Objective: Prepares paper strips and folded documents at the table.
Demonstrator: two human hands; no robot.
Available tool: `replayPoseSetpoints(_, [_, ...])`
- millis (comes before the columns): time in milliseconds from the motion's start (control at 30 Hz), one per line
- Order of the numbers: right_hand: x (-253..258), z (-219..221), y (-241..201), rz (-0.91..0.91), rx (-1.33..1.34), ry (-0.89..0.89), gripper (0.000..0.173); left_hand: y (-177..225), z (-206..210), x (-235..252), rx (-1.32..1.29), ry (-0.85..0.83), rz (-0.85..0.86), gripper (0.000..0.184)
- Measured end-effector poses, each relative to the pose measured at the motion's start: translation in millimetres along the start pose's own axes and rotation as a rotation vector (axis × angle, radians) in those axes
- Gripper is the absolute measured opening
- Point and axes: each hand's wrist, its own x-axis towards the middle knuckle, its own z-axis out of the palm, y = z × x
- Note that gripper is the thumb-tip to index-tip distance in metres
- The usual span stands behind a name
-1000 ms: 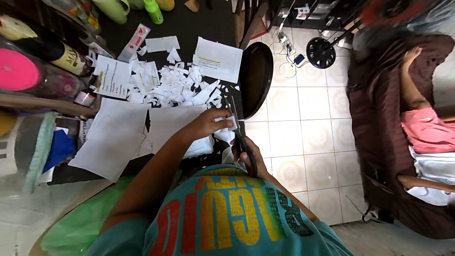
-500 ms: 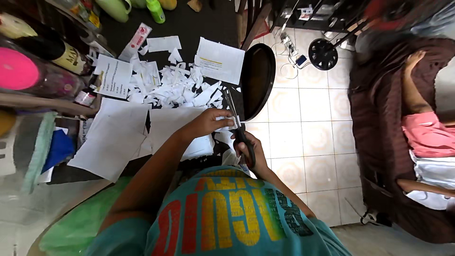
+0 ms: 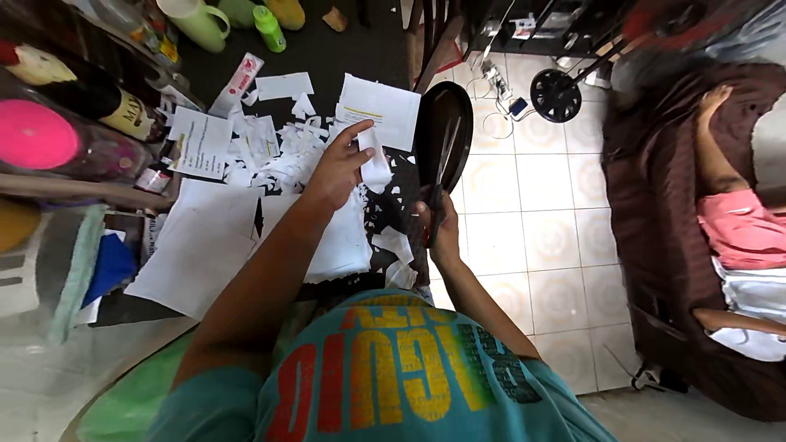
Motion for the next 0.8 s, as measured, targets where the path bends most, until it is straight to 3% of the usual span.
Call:
replayPoseSetpoints(67, [11.2, 2.3, -1.1, -0.084, 0.004, -0.024, 0.054, 5.9, 12.8, -10.5, -0.133, -0.047, -0.018, 0.050])
replayPoseSetpoints(167, [21.2, 7.7, -4.6, -0.173, 0.144, -0.096, 0.052, 7.6, 23.5, -21.0, -0.238, -0.074, -0.059, 0.050])
replayPoseSetpoints(267, [19.4, 14.7, -7.2, -0.139, 0.230, -0.136, 0.041, 1.7, 28.3, -27.2, -0.309, 0.019, -0.070, 0.049])
replayPoseSetpoints(433, [13.8, 22.6, -5.6, -0.053, 0.261, -0.087, 0.037, -12.7, 23.4, -33.1, -0.403, 0.194, -0.067, 0.055])
replayPoseSetpoints(633, [24.2, 14.5, -18.2, -0.098, 0.208, -0.094, 0.037, -11.9, 18.7, -46.3, -0.360, 0.212, -0.071, 0.059])
replayPoseSetpoints(800, [28.2, 15.9, -9.3, -0.125, 0.264, -0.223, 0.050, -5.8, 25.9, -52.0, -0.388, 0.152, -0.053, 0.058])
